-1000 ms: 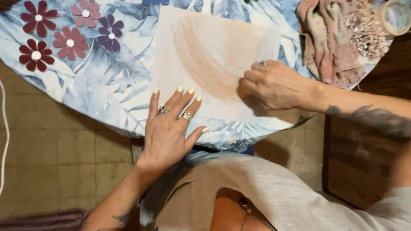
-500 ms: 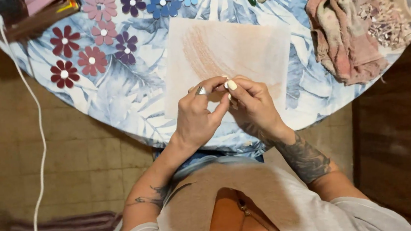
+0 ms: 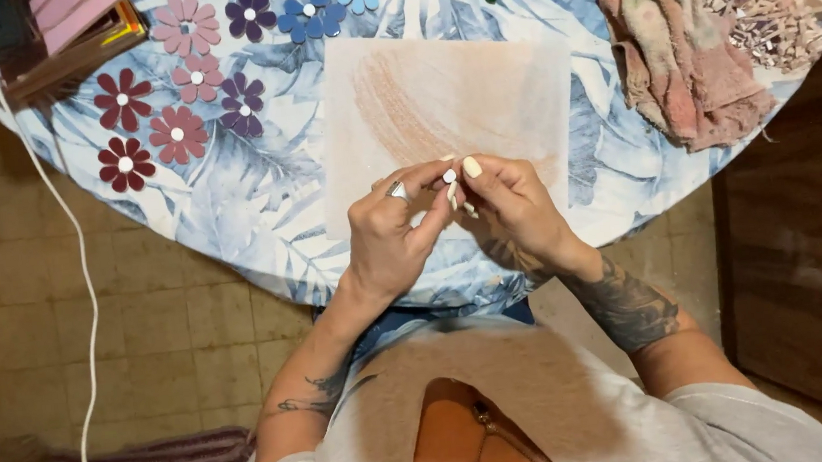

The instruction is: Manually sanding the edges of small mosaic pieces against a sheet of sandpaper on a table to refine their shape.

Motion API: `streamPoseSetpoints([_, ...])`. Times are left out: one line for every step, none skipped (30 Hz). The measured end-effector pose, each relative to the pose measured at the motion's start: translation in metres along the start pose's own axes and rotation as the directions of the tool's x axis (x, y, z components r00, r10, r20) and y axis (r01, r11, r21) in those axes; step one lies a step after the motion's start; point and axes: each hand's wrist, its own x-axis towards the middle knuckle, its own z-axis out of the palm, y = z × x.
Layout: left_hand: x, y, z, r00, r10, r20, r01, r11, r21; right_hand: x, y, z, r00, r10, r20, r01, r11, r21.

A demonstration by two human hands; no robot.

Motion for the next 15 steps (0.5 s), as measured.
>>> streamPoseSetpoints([0.0,0.001,0.0,1.0,-0.004,-0.003,0.004,1.0,-0.001,0.0,-0.003,0.001,1.0,0.005,0.002,-0.005,1.0,-0.002])
streamPoseSetpoints([0.0,0.002,0.0,1.0,-0.008,-0.011,0.008,1.0,-0.012,0.0,-0.005,0.001,1.0,-0.004,0.005,0.004,0.999,-0.045])
streamPoseSetpoints([0.001,0.003,0.0,1.0,-0.008,-0.023,0.008,1.0,-0.02,0.001,-0.008,0.002,1.0,-0.016,0.013,0.017,0.996,-0.089])
streamPoseSetpoints([0.001,0.002,0.0,1.0,-0.01,-0.03,0.009,1.0,-0.02,0.002,-0.01,0.003,1.0,-0.014,0.019,0.016,0.996,-0.092])
streamPoseSetpoints([0.0,0.002,0.0,0.999,-0.019,-0.039,0.018,0.999,-0.032,0.002,-0.012,0.003,1.0,-0.019,0.025,0.022,0.993,-0.114])
streamPoseSetpoints([-0.001,0.001,0.0,0.998,-0.028,-0.047,0.026,0.999,-0.044,0.002,-0.014,0.004,0.999,-0.024,0.031,0.028,0.99,-0.136])
streamPoseSetpoints([-0.002,0.0,0.001,0.998,-0.036,-0.058,0.034,0.999,-0.043,0.003,-0.014,0.004,0.999,-0.017,0.041,0.022,0.99,-0.139])
streamPoseSetpoints([-0.004,-0.001,0.002,0.996,-0.051,-0.072,0.048,0.998,-0.042,0.003,-0.013,0.004,0.999,-0.02,0.044,0.026,0.989,-0.148])
streamPoseSetpoints([-0.005,-0.002,0.003,0.994,-0.062,-0.087,0.058,0.997,-0.042,0.004,-0.013,0.003,0.998,-0.026,0.048,0.033,0.987,-0.159])
streamPoseSetpoints([-0.007,-0.001,0.003,0.993,-0.066,-0.099,0.062,0.997,-0.041,0.004,-0.013,0.003,0.998,-0.021,0.06,0.031,0.986,-0.163])
streamPoseSetpoints([-0.007,-0.001,0.003,0.992,-0.072,-0.104,0.069,0.997,-0.03,0.004,-0.014,0.003,0.997,-0.032,0.069,0.043,0.986,-0.162])
streamPoseSetpoints([-0.007,0.0,0.002,0.991,-0.078,-0.109,0.077,0.997,-0.02,0.005,-0.014,0.003,0.996,-0.043,0.078,0.055,0.986,-0.159])
streamPoseSetpoints([-0.009,0.0,0.002,0.99,-0.082,-0.118,0.08,0.997,-0.019,0.006,-0.014,0.003,0.995,-0.039,0.087,0.053,0.985,-0.163])
streamPoseSetpoints([-0.01,0.0,0.003,0.989,-0.078,-0.127,0.078,0.997,-0.005,0.006,-0.014,0.003,0.992,-0.065,0.108,0.086,0.976,-0.2])
streamPoseSetpoints([-0.011,-0.001,0.004,0.989,-0.074,-0.13,0.075,0.997,0.007,0.006,-0.014,0.002,0.988,-0.091,0.124,0.118,0.965,-0.235])
